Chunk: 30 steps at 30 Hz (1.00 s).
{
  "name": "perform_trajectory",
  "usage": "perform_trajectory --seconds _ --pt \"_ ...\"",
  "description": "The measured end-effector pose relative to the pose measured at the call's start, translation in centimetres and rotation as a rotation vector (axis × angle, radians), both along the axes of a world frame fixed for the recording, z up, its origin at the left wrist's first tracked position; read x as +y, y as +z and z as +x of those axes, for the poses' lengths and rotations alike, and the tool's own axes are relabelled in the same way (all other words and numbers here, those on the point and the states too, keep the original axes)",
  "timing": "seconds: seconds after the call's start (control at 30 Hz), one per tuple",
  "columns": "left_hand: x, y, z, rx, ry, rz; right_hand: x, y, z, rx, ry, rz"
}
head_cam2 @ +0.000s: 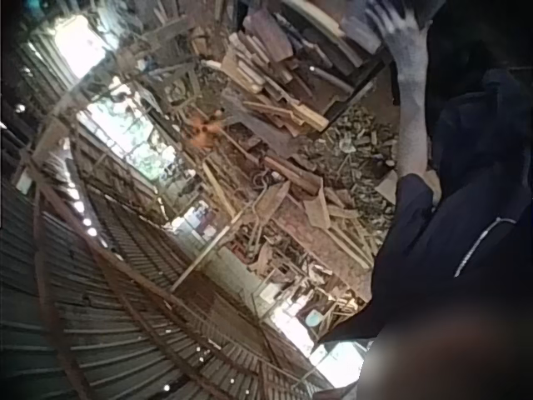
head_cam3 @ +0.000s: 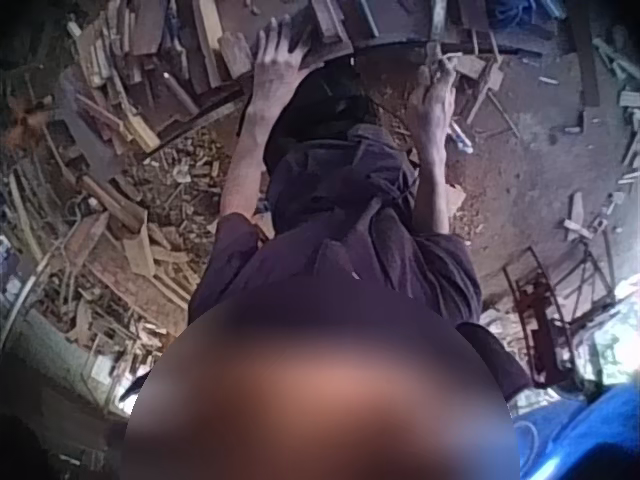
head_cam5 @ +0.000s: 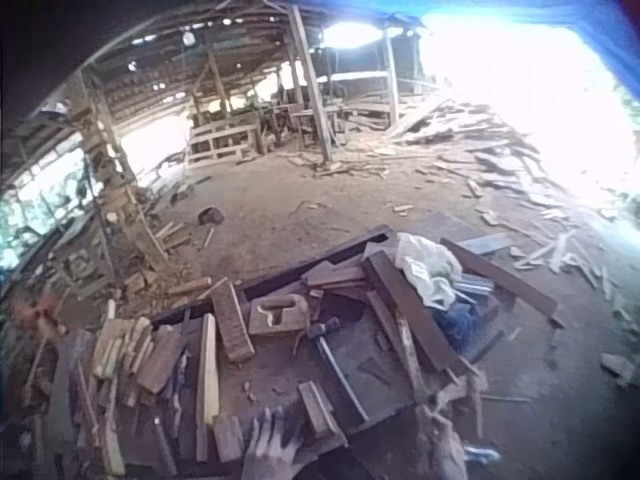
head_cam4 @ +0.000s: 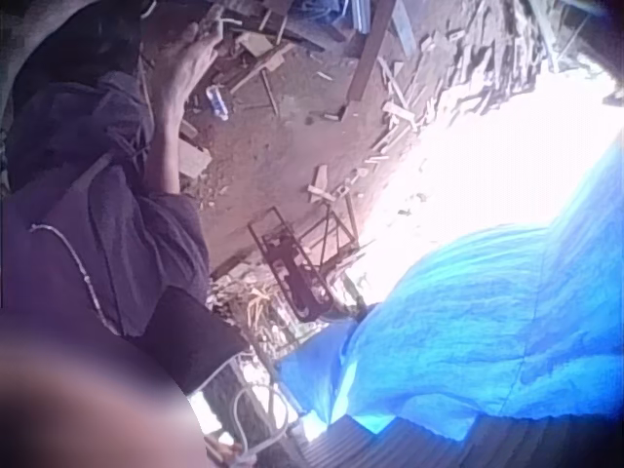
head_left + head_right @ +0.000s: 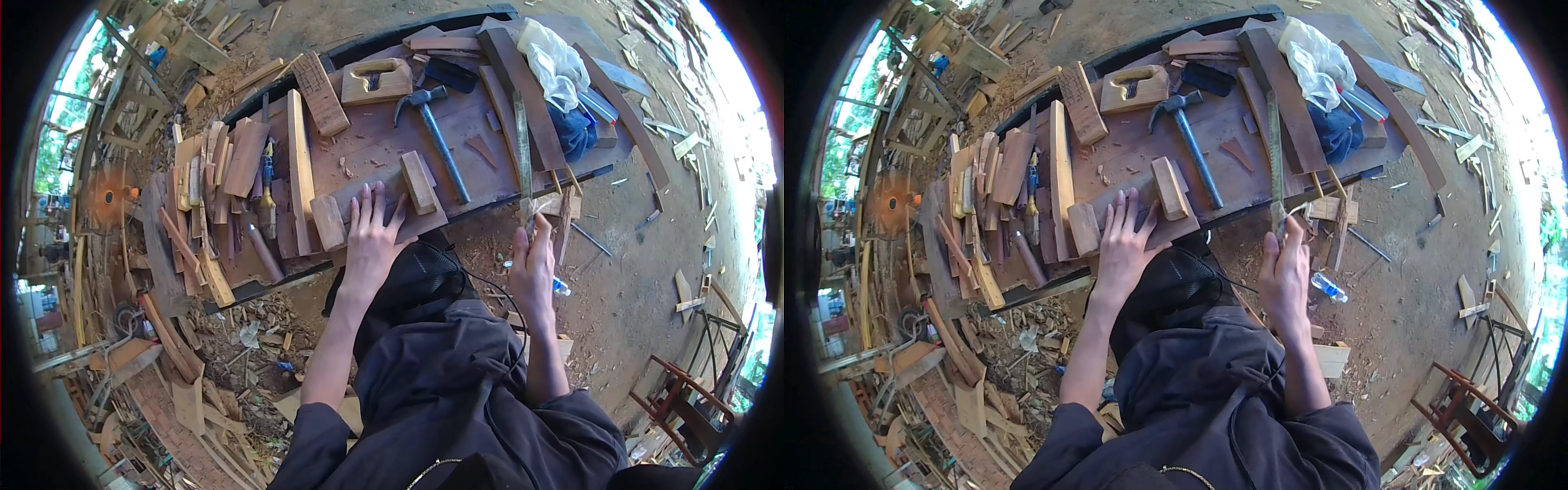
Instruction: The person shapes and carves small wooden components by hand, using a hammer and chisel at a workshop bench.
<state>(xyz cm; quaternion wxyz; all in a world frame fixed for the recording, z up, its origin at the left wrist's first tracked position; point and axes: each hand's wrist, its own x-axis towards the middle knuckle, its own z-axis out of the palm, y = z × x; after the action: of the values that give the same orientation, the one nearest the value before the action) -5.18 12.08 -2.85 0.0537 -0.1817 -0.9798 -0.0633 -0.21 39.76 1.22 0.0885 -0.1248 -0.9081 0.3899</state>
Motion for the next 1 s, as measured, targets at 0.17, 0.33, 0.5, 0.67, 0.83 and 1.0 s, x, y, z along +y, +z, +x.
perform_trajectory --seconds 0.17,0.33,0.5,0.67,0.83,1.0 --pt "-1.5 3.6 -1.0 -0.062 -0.048 0.108 -1.6 -0.6 1.4 -0.018 0.101 -0.544" --pt "-1.6 7.3 -3.2 -0.149 -0.04 0.143 -3.6 1.0 0.6 -0.03 0.121 -0.898" --pt "-1.3 9.3 -5.9 -0.134 0.038 0.174 -3.6 1.3 -0.4 -0.045 0.285 -0.33" --pt "-1.0 10.9 -8.9 -0.212 0.133 0.004 -4.6 1.2 -0.2 -0.011 0.385 -0.105" --pt "-2.4 11.1 -10.8 -0.212 0.141 -0.03 -5.9 3.6 -0.2 -0.113 0.484 0.091" --pt "-2.7 10.9 -11.6 -0.211 0.084 -0.028 -7.1 2.7 -3.2 -0.105 0.485 0.152"
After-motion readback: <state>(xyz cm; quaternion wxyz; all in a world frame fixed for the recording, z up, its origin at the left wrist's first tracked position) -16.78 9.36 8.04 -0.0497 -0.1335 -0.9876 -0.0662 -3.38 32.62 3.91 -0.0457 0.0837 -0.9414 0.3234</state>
